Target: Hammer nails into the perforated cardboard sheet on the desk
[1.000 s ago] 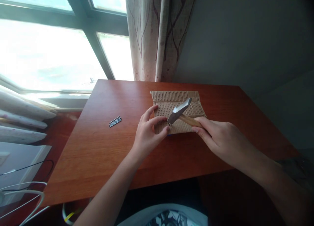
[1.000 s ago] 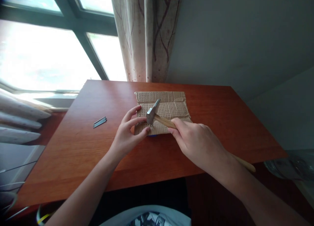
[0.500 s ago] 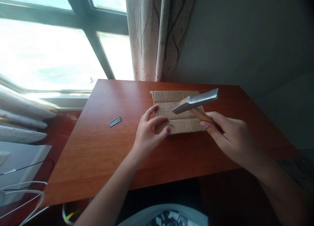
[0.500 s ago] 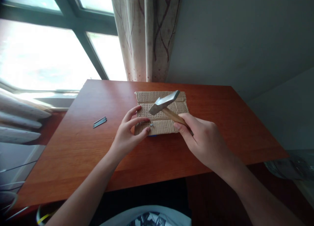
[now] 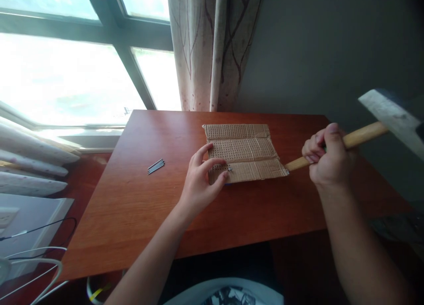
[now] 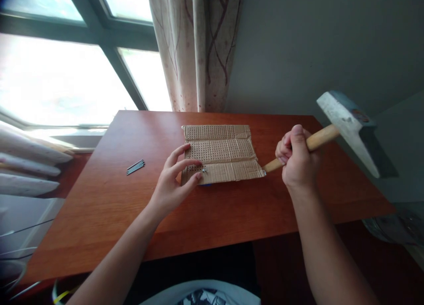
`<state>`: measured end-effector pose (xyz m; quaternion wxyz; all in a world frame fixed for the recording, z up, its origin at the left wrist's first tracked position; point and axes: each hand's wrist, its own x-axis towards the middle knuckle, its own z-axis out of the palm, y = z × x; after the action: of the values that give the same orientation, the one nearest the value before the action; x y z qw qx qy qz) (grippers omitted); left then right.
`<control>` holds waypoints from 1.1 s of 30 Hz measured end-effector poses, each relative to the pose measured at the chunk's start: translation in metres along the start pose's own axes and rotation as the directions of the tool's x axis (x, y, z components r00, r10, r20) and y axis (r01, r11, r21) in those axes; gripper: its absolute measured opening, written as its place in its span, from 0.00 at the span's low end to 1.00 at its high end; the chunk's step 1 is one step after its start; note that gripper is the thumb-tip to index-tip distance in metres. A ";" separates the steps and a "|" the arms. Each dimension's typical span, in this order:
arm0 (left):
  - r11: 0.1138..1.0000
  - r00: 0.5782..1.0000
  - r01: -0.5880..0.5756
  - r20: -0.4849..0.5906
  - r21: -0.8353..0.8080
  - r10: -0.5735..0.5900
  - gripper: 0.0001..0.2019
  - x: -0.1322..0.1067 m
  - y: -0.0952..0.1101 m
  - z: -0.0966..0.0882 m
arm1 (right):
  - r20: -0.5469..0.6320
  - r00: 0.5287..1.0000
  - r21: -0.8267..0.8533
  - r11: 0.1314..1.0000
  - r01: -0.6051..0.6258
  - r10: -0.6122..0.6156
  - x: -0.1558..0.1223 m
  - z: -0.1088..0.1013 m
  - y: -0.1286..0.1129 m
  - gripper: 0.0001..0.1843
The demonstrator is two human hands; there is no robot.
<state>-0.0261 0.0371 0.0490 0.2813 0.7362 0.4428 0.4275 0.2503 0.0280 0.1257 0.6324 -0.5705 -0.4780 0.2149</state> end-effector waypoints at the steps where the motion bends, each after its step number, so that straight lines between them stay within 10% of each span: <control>1: 1.000 1.000 -0.004 -0.002 0.009 0.004 0.08 0.000 0.000 0.000 | 0.004 1.000 -0.005 1.000 -0.019 0.019 -0.001 -0.001 0.002 0.23; 14: 0.998 0.983 -0.024 -0.179 0.052 0.033 0.10 0.003 0.006 -0.007 | 0.036 0.998 0.151 0.988 0.042 -0.048 0.003 -0.003 0.026 0.25; 19: 0.979 0.954 0.096 -0.298 0.179 -0.039 0.16 0.007 -0.019 -0.042 | 0.007 0.997 0.073 0.995 0.074 -0.074 -0.001 -0.005 0.030 0.26; 25: 0.692 0.949 0.316 -0.225 0.649 -0.222 0.09 -0.006 -0.056 -0.100 | -0.037 0.998 0.108 0.992 0.063 -0.059 -0.002 -0.004 0.030 0.25; 33: 0.484 0.973 0.200 -0.113 0.852 -0.203 0.12 -0.018 -0.057 -0.106 | -0.026 0.999 0.212 0.976 0.050 -0.046 -0.003 -0.003 0.028 0.25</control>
<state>-0.1469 0.0507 0.0471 -0.0710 0.7222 0.6783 0.1153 0.2589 0.0315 0.0991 0.6996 -0.4902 -0.4594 0.2435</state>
